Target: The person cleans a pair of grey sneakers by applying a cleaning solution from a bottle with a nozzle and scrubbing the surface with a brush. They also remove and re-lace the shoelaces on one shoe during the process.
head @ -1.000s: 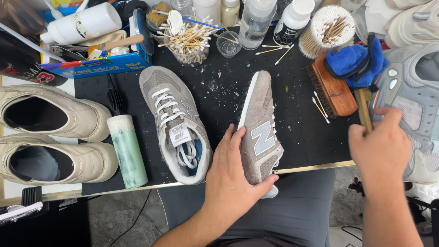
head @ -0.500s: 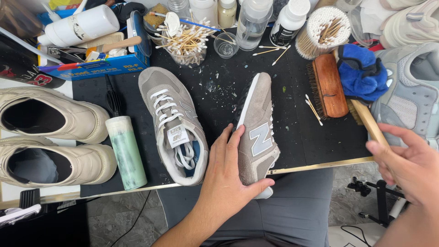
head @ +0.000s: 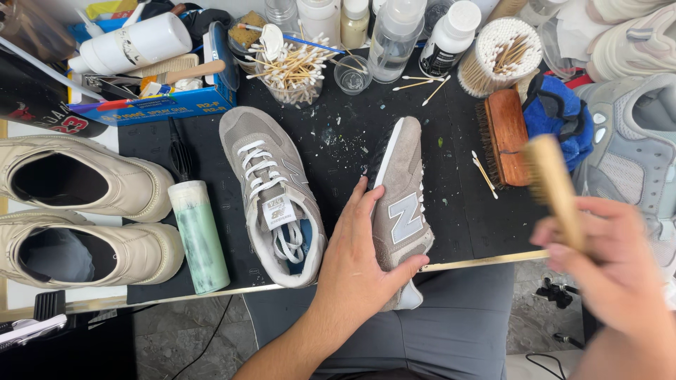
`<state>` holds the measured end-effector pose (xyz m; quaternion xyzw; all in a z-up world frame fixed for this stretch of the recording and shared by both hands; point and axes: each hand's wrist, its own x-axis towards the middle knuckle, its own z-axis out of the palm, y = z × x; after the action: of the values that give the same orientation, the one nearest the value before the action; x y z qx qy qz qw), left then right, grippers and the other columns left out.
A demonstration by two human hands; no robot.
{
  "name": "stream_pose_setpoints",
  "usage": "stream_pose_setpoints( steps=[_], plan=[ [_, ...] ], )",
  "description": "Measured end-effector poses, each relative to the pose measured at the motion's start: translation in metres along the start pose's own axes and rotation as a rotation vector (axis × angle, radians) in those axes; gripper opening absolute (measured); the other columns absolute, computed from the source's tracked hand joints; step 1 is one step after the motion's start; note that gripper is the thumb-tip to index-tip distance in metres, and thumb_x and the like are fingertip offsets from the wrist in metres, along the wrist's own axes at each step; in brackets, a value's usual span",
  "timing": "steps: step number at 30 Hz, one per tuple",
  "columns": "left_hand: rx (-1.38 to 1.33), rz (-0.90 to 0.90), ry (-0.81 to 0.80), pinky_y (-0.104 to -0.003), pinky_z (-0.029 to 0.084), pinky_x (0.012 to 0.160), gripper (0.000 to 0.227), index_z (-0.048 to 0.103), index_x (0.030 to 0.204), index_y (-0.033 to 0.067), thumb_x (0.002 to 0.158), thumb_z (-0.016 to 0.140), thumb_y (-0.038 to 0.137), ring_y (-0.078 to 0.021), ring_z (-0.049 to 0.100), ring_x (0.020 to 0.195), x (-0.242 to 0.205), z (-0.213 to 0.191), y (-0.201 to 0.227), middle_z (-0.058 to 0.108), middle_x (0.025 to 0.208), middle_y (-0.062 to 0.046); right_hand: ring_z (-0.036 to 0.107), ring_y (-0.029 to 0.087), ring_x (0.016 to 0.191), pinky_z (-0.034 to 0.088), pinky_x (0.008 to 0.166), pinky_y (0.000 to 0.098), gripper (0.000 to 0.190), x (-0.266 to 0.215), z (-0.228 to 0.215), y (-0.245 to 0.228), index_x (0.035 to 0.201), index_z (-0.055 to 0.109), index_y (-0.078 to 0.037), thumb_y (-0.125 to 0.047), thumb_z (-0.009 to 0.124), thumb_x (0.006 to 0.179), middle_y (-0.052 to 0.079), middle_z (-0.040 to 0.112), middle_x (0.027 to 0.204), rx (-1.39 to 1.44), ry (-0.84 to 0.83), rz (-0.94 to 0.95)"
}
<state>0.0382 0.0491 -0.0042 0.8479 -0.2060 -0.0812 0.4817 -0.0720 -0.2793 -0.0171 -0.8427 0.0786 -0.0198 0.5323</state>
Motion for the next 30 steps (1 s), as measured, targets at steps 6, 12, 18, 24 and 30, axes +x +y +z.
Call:
stream_pose_setpoints(
  steps=[6,12,18,24,30],
  plan=[
    [-0.008,-0.007,0.036,-0.045,0.043,0.114,0.103,0.034,0.147,-0.0022,0.072,0.09,0.041,-0.044,0.049,0.142,-0.002,0.004,-0.003,0.033,0.162,-0.03,0.069,0.032,0.089,0.053,0.075,0.036,0.05,0.063,0.085,-0.03,0.128,0.053,-0.002,-0.001,0.067,0.08,0.017,0.069,0.11,-0.366,-0.143,-0.367],
    [-0.092,-0.087,-0.011,-0.04,0.054,0.101,0.082,0.033,0.112,0.0,0.073,0.091,0.042,-0.0426,0.06,0.127,0.0,0.009,-0.01,0.025,0.161,-0.038,0.069,0.027,0.074,0.053,0.064,0.0368,0.035,0.095,0.095,-0.044,0.119,0.068,-0.009,-0.019,0.076,0.086,0.007,0.071,0.091,-0.446,-0.097,-0.54],
    [-0.039,-0.058,0.012,-0.04,0.054,0.094,0.077,0.031,0.102,0.0049,0.07,0.092,0.039,-0.0404,0.065,0.11,-0.002,0.009,-0.011,0.033,0.161,-0.037,0.068,0.026,0.082,0.054,0.077,0.0353,0.009,0.1,0.108,-0.027,0.109,0.067,-0.006,-0.01,0.074,0.105,0.008,0.068,0.095,-0.391,0.286,-0.38],
    [-0.052,-0.021,0.041,-0.04,0.054,0.093,0.077,0.032,0.103,0.0043,0.071,0.093,0.038,-0.0413,0.064,0.111,-0.003,0.01,-0.013,0.034,0.159,-0.039,0.068,0.022,0.072,0.052,0.066,0.0302,0.02,0.093,0.112,-0.014,0.1,0.068,0.002,-0.01,0.078,0.089,0.013,0.069,0.086,-0.285,0.097,-0.45],
    [-0.09,-0.064,0.033,-0.04,0.055,0.092,0.078,0.031,0.104,0.0035,0.071,0.092,0.039,-0.0394,0.065,0.106,-0.002,0.009,-0.012,0.032,0.161,-0.038,0.072,0.019,0.088,0.055,0.078,0.0284,0.017,0.101,0.122,-0.018,0.097,0.061,0.0,-0.009,0.075,0.102,0.012,0.066,0.087,-0.186,0.237,-0.424]
  ],
)
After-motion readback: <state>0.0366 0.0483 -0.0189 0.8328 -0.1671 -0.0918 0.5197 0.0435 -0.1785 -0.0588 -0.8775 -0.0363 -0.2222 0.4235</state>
